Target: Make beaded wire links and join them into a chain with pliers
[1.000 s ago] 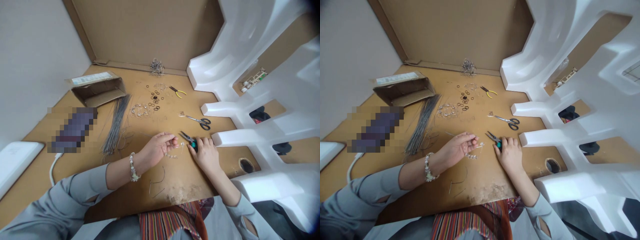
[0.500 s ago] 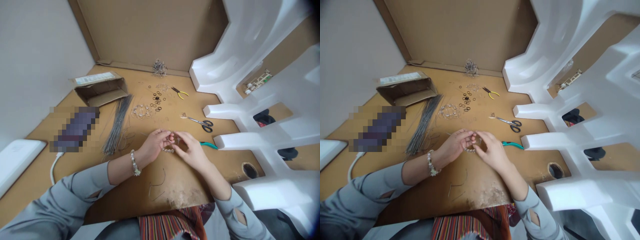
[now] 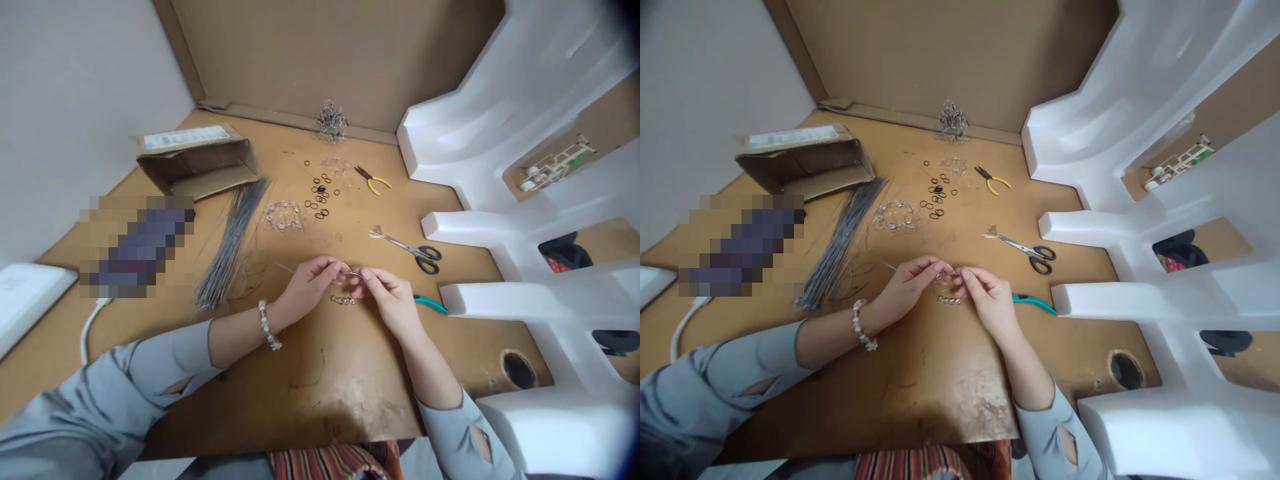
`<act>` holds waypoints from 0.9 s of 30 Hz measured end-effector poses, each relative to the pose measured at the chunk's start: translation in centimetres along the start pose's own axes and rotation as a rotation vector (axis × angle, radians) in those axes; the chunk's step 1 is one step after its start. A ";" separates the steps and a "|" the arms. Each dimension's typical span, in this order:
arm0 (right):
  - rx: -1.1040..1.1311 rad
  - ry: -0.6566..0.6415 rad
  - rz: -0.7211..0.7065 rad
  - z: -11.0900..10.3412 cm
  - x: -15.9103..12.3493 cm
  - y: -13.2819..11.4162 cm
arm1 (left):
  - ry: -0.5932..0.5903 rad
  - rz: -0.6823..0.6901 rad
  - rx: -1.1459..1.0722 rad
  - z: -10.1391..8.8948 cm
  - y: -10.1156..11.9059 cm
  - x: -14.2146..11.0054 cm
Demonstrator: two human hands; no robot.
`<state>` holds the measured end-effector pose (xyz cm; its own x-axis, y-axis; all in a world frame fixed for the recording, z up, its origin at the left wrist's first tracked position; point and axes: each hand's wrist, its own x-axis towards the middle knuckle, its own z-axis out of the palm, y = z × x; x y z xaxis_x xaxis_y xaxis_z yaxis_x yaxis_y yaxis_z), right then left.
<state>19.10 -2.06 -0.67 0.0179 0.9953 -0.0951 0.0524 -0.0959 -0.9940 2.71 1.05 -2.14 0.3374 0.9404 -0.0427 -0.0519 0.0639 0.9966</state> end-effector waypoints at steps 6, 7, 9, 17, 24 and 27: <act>0.002 -0.022 -0.003 0.1 -0.2 -0.1 | 0.019 0.038 0.115 -0.1 0.1 -0.2; 0.004 -0.030 0.000 0.0 -0.2 -0.1 | 0.024 0.038 0.119 -0.1 0.1 -0.2; 0.004 -0.051 -0.002 0.1 -0.2 -0.2 | 0.030 0.038 0.111 -0.1 0.1 -0.2; -0.411 0.107 -0.302 0.2 -0.9 -0.3 | 0.011 0.106 0.162 0.0 0.3 -0.2; -0.487 0.123 -0.458 0.2 -1.0 -0.8 | -0.018 0.086 0.165 0.1 0.7 -0.3; -0.396 0.090 -0.355 0.2 -0.9 -0.8 | -0.086 0.093 0.191 0.1 0.7 -0.3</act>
<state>18.80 -2.92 0.20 0.0149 0.9641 0.2652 0.4431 0.2314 -0.8661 2.65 0.79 -1.42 0.4184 0.9070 0.0485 0.0890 -0.0941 0.9916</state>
